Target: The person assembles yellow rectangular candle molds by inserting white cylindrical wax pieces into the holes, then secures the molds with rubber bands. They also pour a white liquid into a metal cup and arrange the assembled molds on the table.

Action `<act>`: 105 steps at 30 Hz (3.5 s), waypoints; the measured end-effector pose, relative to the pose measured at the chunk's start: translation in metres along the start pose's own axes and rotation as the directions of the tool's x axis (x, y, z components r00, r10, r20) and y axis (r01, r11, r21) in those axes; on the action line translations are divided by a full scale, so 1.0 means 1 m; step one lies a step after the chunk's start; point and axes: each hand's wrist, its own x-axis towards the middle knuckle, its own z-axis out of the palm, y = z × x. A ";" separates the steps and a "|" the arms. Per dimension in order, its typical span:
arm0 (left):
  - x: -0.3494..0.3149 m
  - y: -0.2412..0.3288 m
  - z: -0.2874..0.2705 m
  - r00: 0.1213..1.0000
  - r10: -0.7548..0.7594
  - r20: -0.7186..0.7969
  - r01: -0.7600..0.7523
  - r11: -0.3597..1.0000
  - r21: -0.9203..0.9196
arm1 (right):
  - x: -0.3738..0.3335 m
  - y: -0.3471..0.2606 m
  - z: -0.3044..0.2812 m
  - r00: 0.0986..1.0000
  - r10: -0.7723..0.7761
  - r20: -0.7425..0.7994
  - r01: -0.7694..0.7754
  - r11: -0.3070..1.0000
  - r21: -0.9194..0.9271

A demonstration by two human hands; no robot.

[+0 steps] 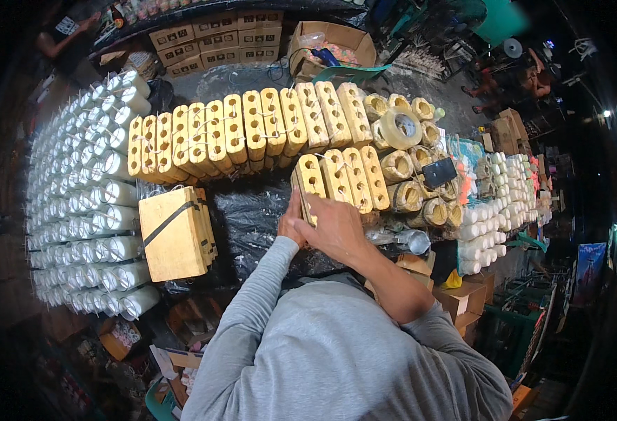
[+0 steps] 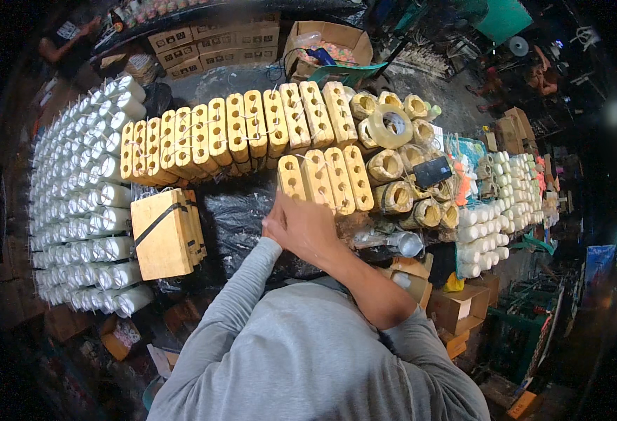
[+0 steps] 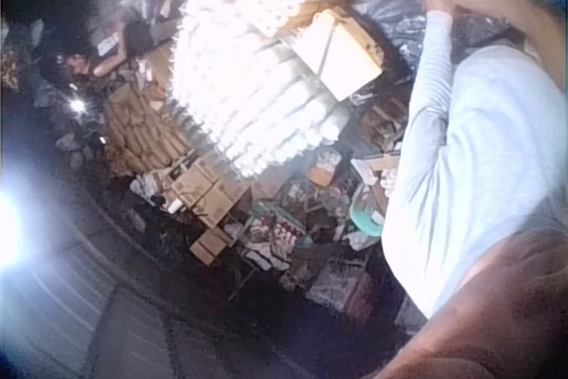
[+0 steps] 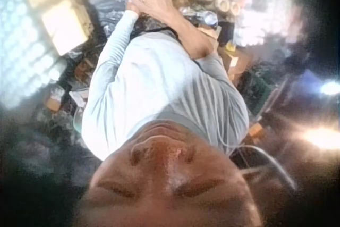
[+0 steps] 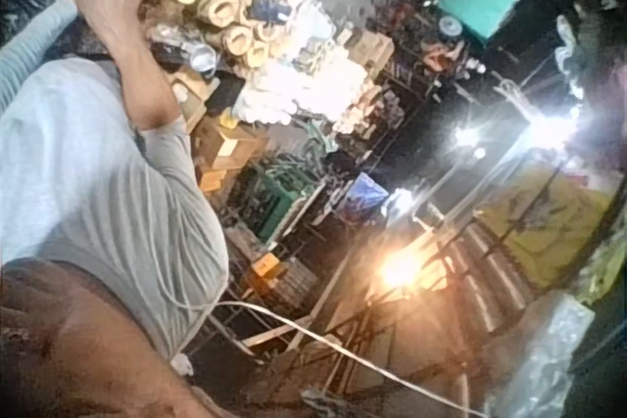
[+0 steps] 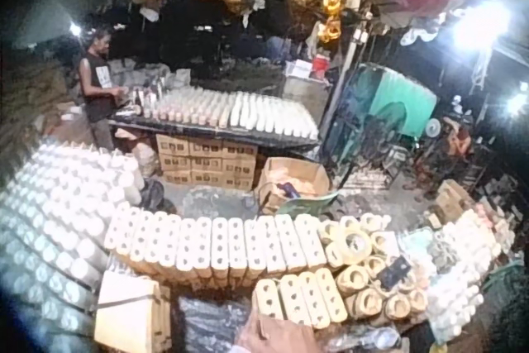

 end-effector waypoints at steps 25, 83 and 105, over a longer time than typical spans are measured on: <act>-0.009 0.035 -0.012 0.996 -0.081 0.038 0.076 0.990 0.117 | -0.098 0.098 0.073 0.762 0.136 0.634 -0.484 0.770 0.417; -0.135 0.081 -0.372 0.938 -0.339 -0.073 0.280 0.864 -0.418 | 0.005 -0.136 0.145 0.998 -0.007 0.070 -0.032 0.840 0.542; 0.130 0.068 -0.206 0.354 -0.679 0.643 0.621 0.685 0.381 | -0.033 0.004 0.212 0.941 0.035 0.337 -0.150 -0.849 0.506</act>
